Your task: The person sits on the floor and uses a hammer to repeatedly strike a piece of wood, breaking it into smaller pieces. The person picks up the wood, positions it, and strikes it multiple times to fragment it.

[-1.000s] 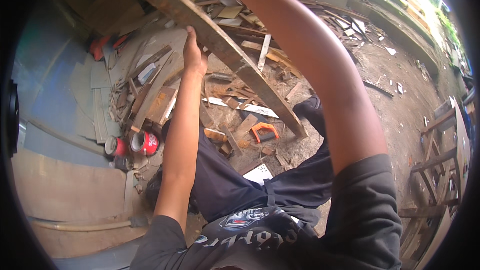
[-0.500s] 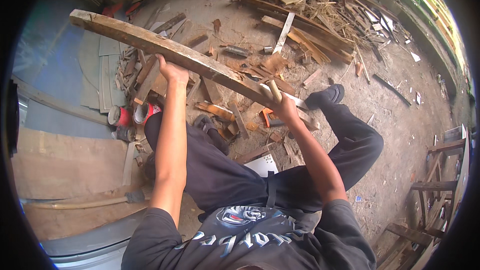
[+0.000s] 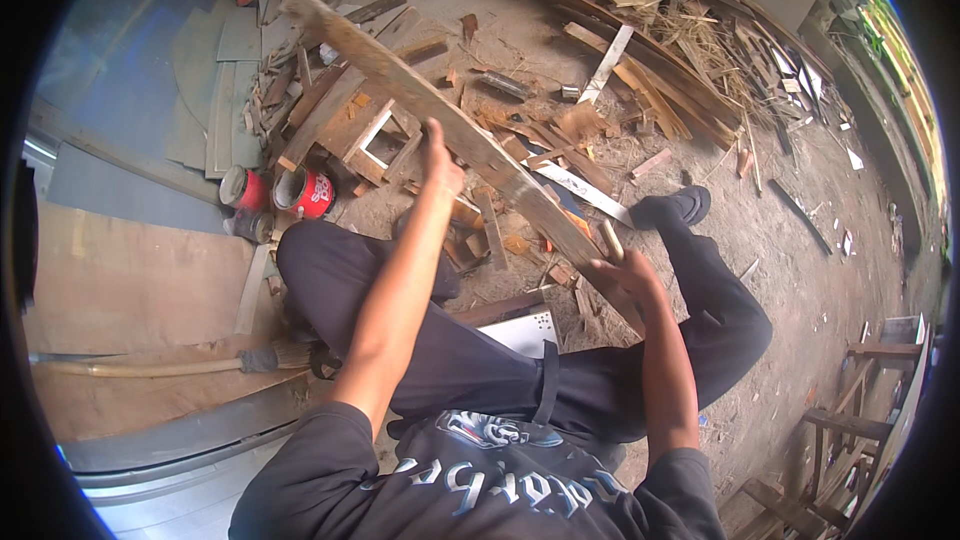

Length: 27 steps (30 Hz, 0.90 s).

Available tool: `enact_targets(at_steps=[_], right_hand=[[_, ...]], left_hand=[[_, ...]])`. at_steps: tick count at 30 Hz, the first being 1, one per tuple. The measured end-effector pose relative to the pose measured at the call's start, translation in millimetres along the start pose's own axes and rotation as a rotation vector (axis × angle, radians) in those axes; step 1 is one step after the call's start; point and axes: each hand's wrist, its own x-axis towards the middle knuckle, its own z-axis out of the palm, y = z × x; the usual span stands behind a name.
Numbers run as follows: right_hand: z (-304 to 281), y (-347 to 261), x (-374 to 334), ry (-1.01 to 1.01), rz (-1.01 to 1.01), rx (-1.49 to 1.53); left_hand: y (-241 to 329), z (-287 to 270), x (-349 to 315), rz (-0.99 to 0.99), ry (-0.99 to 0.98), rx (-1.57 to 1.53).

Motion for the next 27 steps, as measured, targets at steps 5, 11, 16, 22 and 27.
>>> enact_targets(at_steps=[5,11,16,22,27], right_hand=[[20,58,13,-0.16,0.206,-0.105],[36,75,29,-0.016,0.198,0.021],[51,52,43,0.249,0.09,0.123],[58,-6,35,0.439,-0.241,0.01],[69,-27,32,0.342,-0.312,-0.169]], left_hand=[[-82,-17,17,-0.172,0.076,0.122],[-146,-56,46,-0.236,0.147,0.194],[-159,-53,39,-0.236,0.087,0.173],[-146,-40,33,-0.26,0.077,0.201],[-156,-17,27,-0.159,0.269,0.341]])
